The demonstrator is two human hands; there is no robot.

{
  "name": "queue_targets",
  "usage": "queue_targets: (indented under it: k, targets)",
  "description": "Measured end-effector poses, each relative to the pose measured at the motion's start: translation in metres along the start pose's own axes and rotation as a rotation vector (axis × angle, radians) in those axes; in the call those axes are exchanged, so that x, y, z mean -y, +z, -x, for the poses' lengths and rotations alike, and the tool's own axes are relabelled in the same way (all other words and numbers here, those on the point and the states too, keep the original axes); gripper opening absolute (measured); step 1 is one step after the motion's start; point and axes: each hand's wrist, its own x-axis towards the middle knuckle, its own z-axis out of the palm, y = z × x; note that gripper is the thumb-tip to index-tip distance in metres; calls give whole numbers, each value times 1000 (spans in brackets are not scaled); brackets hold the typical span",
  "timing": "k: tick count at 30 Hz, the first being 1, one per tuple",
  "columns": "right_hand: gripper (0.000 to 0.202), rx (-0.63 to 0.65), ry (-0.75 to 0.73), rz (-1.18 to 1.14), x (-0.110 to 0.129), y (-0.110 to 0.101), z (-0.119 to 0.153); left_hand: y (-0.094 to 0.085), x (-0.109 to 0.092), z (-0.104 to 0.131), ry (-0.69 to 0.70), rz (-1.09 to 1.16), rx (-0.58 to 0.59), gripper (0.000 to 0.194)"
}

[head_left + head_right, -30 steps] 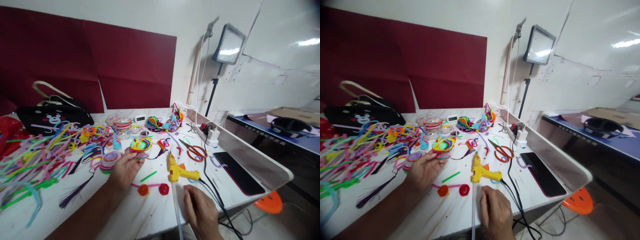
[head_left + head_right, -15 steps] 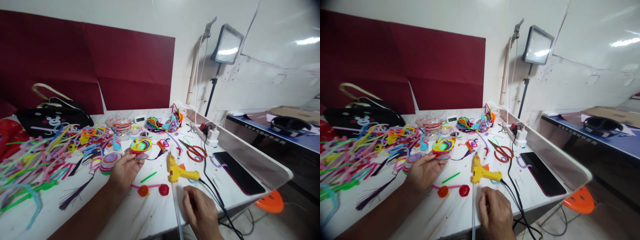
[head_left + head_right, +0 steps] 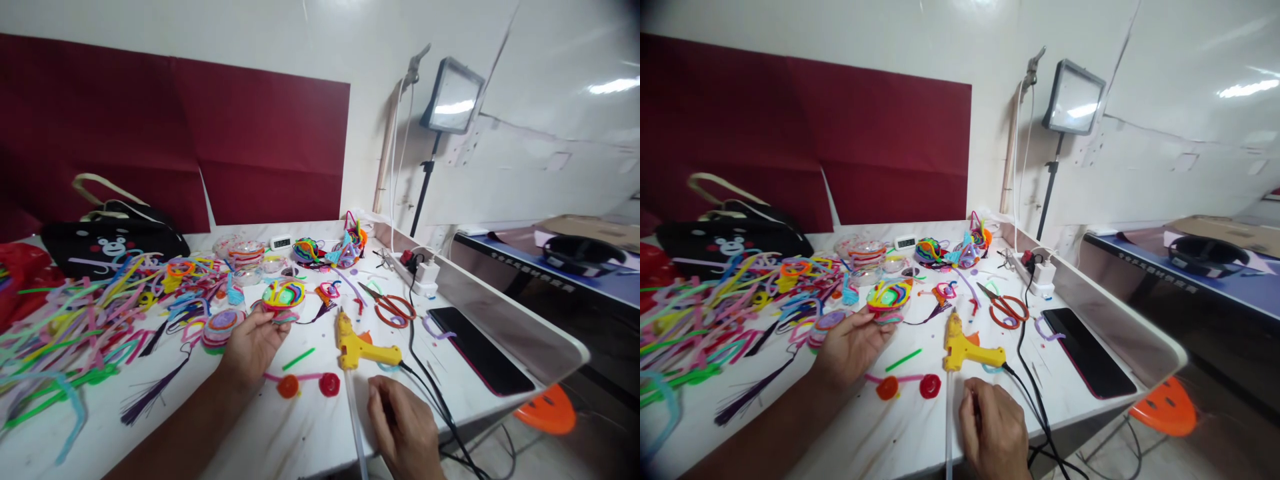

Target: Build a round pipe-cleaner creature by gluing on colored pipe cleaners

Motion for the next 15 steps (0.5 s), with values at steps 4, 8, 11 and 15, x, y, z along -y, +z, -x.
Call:
queue_targets:
  k: [4,8,11,15]
  targets:
    - [12,-17,-6,-7,-1,1,0,0,0,1,-3,23,-19,22]
    - [12,-11,-23,-7,-2,2,0,1,0,1,-7,21,-19,23]
    - [11,-5,-19,3,-2,1,0,1,1,0,-14,15,-15,22]
    - [11,14,-14,6,-2,1,-1,-1,1,-2,-4,16,1,21]
